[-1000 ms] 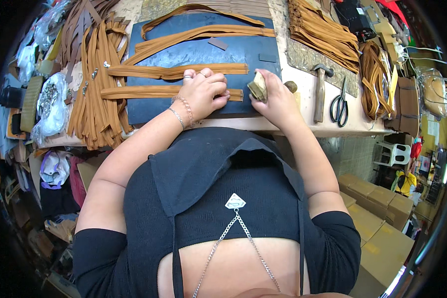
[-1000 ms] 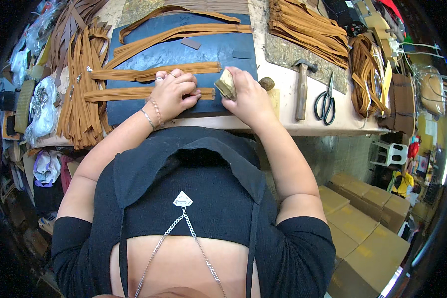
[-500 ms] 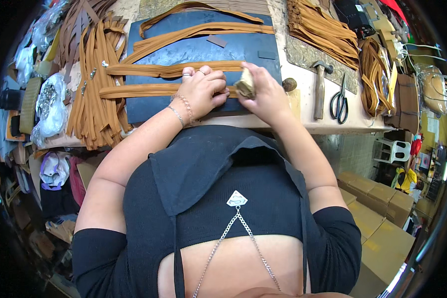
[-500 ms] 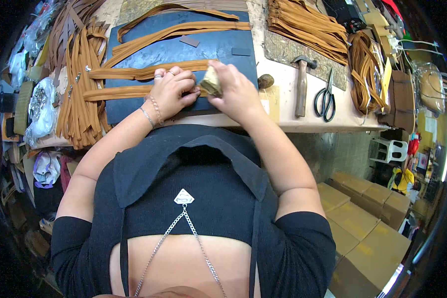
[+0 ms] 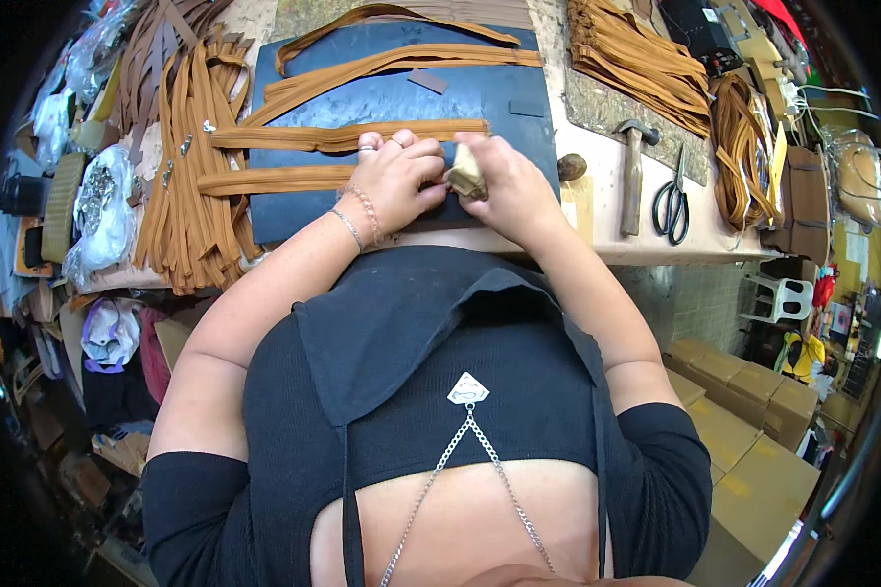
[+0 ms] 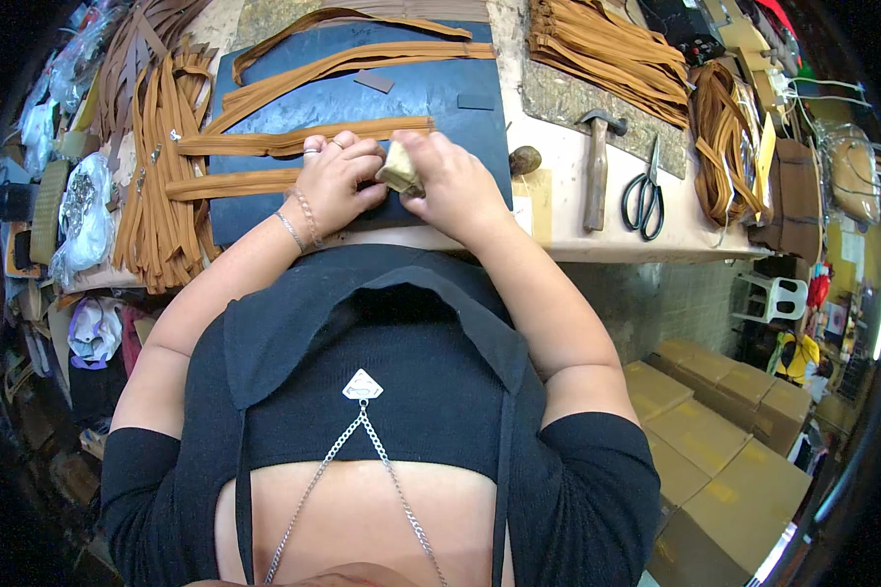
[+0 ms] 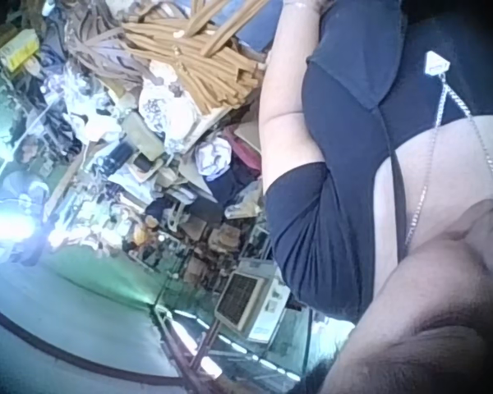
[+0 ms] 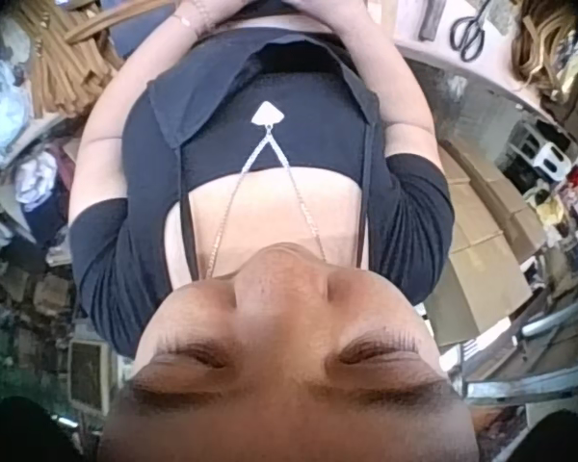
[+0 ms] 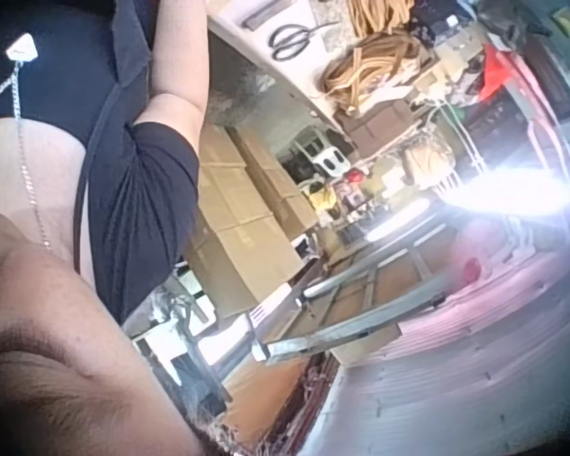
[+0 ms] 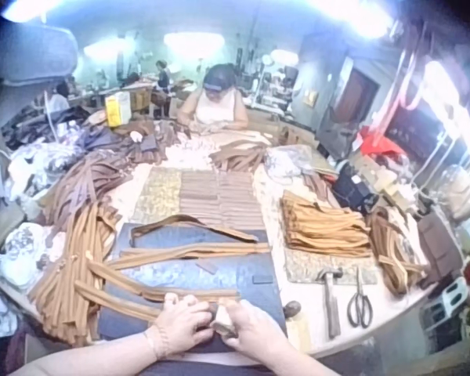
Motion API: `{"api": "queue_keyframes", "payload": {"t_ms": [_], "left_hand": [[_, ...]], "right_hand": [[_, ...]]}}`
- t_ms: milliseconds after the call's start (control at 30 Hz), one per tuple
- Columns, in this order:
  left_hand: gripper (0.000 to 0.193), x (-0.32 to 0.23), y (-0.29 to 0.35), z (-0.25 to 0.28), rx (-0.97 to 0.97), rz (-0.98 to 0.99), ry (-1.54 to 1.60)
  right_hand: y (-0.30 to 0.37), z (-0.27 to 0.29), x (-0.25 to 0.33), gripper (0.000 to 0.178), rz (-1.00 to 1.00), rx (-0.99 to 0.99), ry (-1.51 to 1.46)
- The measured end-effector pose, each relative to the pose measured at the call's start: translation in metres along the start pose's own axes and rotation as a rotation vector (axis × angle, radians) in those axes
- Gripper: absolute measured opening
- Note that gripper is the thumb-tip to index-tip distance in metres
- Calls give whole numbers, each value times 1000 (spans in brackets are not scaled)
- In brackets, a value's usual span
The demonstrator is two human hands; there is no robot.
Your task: The person threads small metal sliders and end pieces onto thin leather straps by hand, uses a small hammer to tap a metal piece into place on a strap over a rubber mat, and trims a small piece of leather using shears.
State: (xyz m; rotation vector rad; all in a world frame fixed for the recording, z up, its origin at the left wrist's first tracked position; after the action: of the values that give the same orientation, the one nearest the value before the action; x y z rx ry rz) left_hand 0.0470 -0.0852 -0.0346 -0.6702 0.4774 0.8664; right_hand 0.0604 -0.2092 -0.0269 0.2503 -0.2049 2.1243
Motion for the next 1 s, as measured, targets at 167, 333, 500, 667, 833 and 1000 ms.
{"api": "queue_keyframes", "payload": {"t_ms": [167,333,500,667,833,1000], "left_hand": [[15,1,-1,1,27,45,7],[14,7,1,-5,49,54,51],[14,-1,1,1,-3,2,-9],[15,3,1,-1,49,69,-14],[17,1,0,1,2,14,3],[15,2,1,1,40,63,-25]], "right_hand": [[22,10,-30,68,-65,65,20],[11,16,-17,69,-73,-25,-7],[8,7,-6,68,-38,14,-24],[21,9,-32,67,-109,87,47],[2,8,-10,67,-80,-10,-17],[17,11,-25,66,-73,62,-2]]}}
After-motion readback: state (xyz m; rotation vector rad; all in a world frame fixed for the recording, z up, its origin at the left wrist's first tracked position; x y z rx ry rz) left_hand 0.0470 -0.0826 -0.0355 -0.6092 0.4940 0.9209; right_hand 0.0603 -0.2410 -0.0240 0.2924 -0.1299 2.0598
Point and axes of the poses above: each hand's wrist, its own y-axis away from the middle knuckle, its own z-axis out of the back of the hand, x = y × z, the point moved 9 cm from there along -y, towards the middle knuckle, and after that the axes turned 14 degrees about y, right-handed, at the moved point
